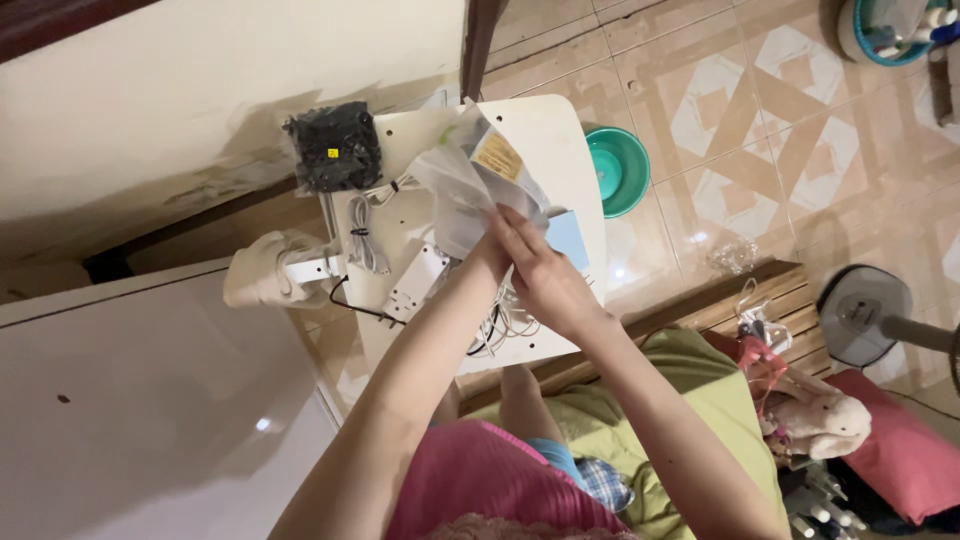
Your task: The person cleans a white charging cable using a beige cloth, wiping the connector and the length of the cable. They then coil the cable and place it on a small white table with other cables and accessories.
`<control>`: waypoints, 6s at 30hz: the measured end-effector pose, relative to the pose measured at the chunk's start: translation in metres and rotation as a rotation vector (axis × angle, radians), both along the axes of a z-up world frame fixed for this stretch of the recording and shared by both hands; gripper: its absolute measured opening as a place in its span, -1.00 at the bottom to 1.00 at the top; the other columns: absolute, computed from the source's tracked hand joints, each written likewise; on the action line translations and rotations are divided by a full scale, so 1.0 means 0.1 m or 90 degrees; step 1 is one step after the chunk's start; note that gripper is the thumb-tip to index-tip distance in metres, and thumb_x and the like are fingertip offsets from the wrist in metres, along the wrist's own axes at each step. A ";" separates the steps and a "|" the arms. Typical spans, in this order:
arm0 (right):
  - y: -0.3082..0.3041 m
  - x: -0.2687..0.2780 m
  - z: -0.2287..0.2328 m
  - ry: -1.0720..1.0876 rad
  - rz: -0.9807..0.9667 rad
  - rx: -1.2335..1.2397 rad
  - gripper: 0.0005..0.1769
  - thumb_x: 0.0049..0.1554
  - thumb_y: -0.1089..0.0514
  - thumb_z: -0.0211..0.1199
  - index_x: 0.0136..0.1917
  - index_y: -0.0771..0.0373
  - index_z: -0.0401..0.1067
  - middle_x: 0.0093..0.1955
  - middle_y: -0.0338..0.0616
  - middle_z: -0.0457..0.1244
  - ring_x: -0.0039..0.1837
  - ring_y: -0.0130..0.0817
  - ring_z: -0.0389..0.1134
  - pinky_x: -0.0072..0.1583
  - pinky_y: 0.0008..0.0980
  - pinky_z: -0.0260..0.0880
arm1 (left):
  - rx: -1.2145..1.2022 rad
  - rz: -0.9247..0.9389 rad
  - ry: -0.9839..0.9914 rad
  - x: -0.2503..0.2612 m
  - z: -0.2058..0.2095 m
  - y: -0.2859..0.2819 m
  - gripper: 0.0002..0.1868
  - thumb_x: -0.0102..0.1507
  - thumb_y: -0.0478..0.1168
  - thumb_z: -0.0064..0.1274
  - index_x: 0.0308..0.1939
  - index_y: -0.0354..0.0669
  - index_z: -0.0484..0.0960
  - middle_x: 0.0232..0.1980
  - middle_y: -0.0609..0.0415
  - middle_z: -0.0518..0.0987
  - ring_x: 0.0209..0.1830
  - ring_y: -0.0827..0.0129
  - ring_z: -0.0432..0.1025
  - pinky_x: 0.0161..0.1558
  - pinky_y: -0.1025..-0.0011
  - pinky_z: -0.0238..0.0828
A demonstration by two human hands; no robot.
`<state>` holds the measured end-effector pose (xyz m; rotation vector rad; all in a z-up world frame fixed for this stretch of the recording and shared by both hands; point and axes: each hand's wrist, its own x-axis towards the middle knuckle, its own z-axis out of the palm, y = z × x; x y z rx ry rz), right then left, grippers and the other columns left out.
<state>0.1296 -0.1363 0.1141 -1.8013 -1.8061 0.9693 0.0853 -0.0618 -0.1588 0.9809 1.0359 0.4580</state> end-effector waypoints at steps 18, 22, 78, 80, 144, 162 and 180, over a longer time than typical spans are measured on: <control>0.08 0.03 -0.17 0.099 0.032 0.024 0.03 -0.05 0.47 0.12 0.64 0.13 -0.09 0.63 -0.04 -0.03 0.25 0.07 0.38 0.13 -0.15 0.48 | 0.182 -0.337 0.067 -0.34 -0.54 0.01 -0.63 0.49 -0.13 -0.29 0.26 -0.24 0.43 0.15 -0.05 0.45 0.15 0.24 0.33 0.13 0.37 0.33; 0.08 0.09 -0.20 0.099 0.050 -0.008 0.01 -0.04 0.47 0.12 0.64 0.11 -0.07 0.64 -0.07 -0.03 0.22 0.03 0.38 0.16 -0.16 0.46 | 0.704 -0.502 0.446 -0.34 -0.41 -0.06 -0.60 0.42 -0.12 -0.30 0.23 -0.22 0.44 0.16 -0.16 0.47 0.19 0.12 0.38 0.14 0.27 0.34; 0.12 0.24 -0.79 0.429 -0.337 -0.085 -0.73 0.24 0.25 0.27 0.18 0.43 0.44 -0.24 -0.13 0.40 -0.21 -0.47 0.47 -0.14 -0.50 0.49 | 0.309 -0.275 0.313 -2.03 2.08 0.11 -0.75 0.31 -0.17 0.05 0.03 -0.09 0.69 -0.05 -0.01 0.71 -0.17 0.25 0.63 -0.10 0.34 0.55; 0.10 0.22 -0.84 0.398 -0.360 -0.119 -0.71 0.22 0.26 0.27 0.19 0.43 0.44 -0.25 -0.10 0.39 -0.22 -0.43 0.47 -0.21 -0.45 0.38 | 0.309 -0.247 0.323 -2.19 1.76 -0.10 -0.76 0.29 -0.15 0.09 -0.01 -0.11 0.70 -0.09 -0.05 0.71 -0.16 0.21 0.62 -0.09 0.28 0.52; 0.18 -0.21 -0.45 -0.014 -0.194 0.153 -0.84 0.19 0.33 0.28 0.06 0.27 0.44 -0.10 0.02 0.40 -0.25 -0.15 0.45 -0.18 -0.21 0.44 | -0.121 -0.178 0.146 -1.00 1.36 0.70 -0.74 0.14 -0.33 0.02 -0.14 -0.32 0.70 -0.37 -0.04 0.69 -0.48 0.26 0.56 -0.48 0.34 0.40; 0.16 -0.30 -0.38 0.095 -0.118 0.184 -0.84 0.21 0.33 0.23 0.09 0.27 0.45 -0.02 0.08 0.40 -0.08 0.01 0.46 -0.05 -0.20 0.48 | 0.014 0.178 0.059 -0.34 0.46 0.66 -0.69 0.25 -0.26 -0.02 0.00 -0.33 0.65 -0.13 0.00 0.66 -0.21 0.32 0.51 -0.24 0.33 0.44; 0.24 -0.36 -0.42 0.104 -0.197 0.177 -0.84 0.23 0.31 0.24 0.11 0.31 0.45 -0.02 0.11 0.41 -0.05 0.02 0.47 -0.03 -0.21 0.47 | -0.230 0.025 -0.133 -0.64 0.41 0.35 -0.42 0.32 0.03 -0.15 0.31 -0.25 0.42 0.26 -0.07 0.51 0.22 0.26 0.42 0.13 0.36 0.46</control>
